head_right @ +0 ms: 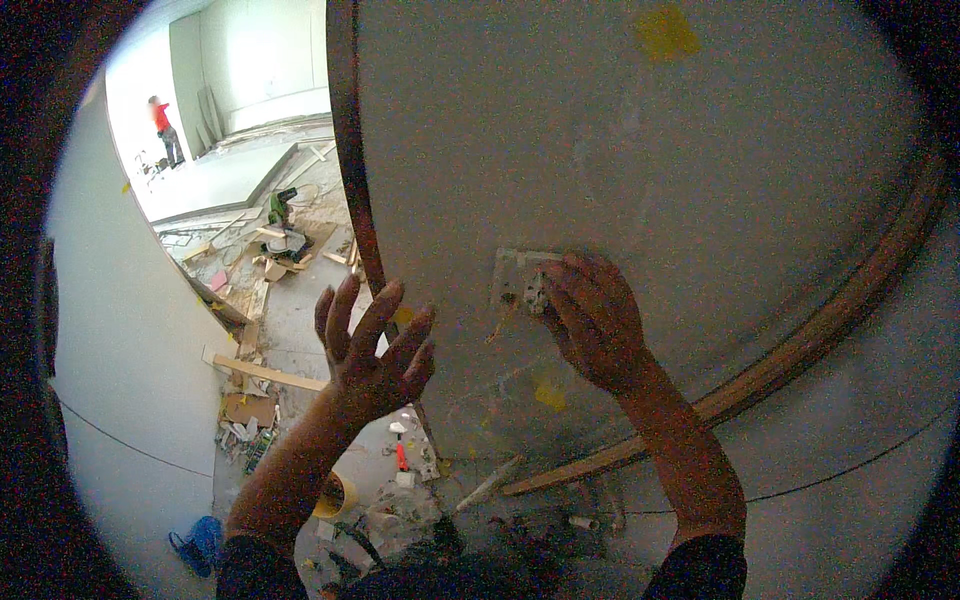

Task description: The person prepares and installs an electrical outlet. They use a power drill to secure the outlet box, apply adhesive from a tube, and fit the outlet into a wall opening.

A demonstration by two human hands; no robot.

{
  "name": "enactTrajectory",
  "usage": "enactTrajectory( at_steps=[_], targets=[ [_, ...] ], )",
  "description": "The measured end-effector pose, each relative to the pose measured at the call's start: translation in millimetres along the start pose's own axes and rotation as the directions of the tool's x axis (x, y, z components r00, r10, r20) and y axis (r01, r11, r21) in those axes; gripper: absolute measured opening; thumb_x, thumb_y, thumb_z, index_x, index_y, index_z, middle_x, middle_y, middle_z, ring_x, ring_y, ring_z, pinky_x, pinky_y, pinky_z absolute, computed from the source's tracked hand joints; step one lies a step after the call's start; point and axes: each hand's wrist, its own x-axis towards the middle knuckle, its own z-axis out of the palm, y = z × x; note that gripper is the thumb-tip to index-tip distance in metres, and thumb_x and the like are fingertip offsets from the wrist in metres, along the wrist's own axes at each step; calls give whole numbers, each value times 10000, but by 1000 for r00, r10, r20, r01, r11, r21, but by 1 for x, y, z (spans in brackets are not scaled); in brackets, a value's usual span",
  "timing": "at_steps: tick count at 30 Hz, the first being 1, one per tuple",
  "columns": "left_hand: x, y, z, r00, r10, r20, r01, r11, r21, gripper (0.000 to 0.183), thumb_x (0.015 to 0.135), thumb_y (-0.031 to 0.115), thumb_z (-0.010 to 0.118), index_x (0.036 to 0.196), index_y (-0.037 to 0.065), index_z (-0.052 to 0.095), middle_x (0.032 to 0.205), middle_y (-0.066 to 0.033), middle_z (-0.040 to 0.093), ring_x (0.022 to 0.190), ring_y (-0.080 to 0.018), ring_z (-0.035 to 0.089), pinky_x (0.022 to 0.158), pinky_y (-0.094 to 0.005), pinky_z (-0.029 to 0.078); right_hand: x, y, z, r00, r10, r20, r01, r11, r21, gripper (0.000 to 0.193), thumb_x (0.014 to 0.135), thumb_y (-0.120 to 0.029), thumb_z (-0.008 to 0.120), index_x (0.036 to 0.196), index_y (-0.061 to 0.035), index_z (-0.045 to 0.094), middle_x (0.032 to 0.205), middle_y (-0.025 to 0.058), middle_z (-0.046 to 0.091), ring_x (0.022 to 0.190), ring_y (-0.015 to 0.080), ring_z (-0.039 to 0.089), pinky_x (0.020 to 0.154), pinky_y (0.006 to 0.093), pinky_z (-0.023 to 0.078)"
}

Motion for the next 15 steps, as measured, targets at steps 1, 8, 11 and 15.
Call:
enactTrajectory(
  at_steps=[1,8,11,15],
  targets=[
    [9,-2,5,999,30,-28,-30,1000,1,416,857,269,750,1270,239,712,1501,-119,528,1466,-446,360,1174,-619,271,2,0,-1,1000,-9,2,9,1000,-6,439,898,-122,804,1279,-29,607,1377,132,612,1309,335,582,1130,531,454],
    [56,-5,30,980,158,-121,-161,987,-19,430,844,364,793,1249,242,720,1483,-48,562,1441,-425,414,1189,-616,281,-6,3,0,1000,14,-10,-14,1000,5,455,868,-129,826,1264,-55,614,1387,127,603,1308,342,579,1111,547,462],
    [70,-1,33,975,168,-143,-173,985,-26,465,824,320,766,1278,242,704,1468,10,585,1420,-360,461,1218,-585,261,-8,5,3,1000,18,-21,-18,1000,26,478,849,-141,838,1265,-69,614,1391,125,609,1310,350,581,1109,555,459],
    [81,-1,37,975,179,-128,-185,982,-30,503,816,345,757,1306,249,693,1491,21,573,1426,-360,451,1241,-601,209,-7,7,2,1000,4,-14,-4,1000,-6,425,899,-166,806,1264,-53,620,1377,106,607,1315,333,572,1125,531,443]
  ],
)
